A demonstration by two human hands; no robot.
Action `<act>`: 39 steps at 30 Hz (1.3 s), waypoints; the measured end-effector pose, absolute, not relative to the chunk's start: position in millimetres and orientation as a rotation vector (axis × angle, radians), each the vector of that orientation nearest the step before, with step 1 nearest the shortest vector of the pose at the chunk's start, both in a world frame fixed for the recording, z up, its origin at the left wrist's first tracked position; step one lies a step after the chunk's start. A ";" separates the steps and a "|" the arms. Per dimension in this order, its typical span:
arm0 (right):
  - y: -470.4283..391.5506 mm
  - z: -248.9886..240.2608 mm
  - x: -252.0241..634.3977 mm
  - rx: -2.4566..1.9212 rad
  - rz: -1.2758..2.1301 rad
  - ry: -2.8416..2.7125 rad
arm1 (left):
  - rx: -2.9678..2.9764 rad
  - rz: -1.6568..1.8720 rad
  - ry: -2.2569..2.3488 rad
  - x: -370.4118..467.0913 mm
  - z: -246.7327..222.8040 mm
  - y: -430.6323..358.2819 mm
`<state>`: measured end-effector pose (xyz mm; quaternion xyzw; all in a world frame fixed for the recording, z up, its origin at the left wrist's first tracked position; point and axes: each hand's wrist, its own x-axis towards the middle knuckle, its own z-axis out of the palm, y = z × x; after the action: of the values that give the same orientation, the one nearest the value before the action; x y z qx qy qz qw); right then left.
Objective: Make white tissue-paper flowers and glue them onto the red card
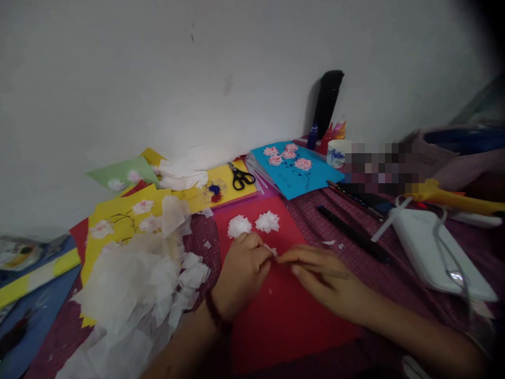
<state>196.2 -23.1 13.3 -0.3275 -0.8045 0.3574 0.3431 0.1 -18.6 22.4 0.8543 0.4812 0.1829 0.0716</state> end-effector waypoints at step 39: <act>-29.9 -23.1 187.2 -0.859 0.627 -2.321 | 2.845 0.560 1.463 -8.0 -63.8 -90.4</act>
<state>187.2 -29.9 -23.1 -0.3222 -0.8700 0.2349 0.2901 -8.0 -90.4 -63.8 0.8748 0.4498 0.1721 -0.0532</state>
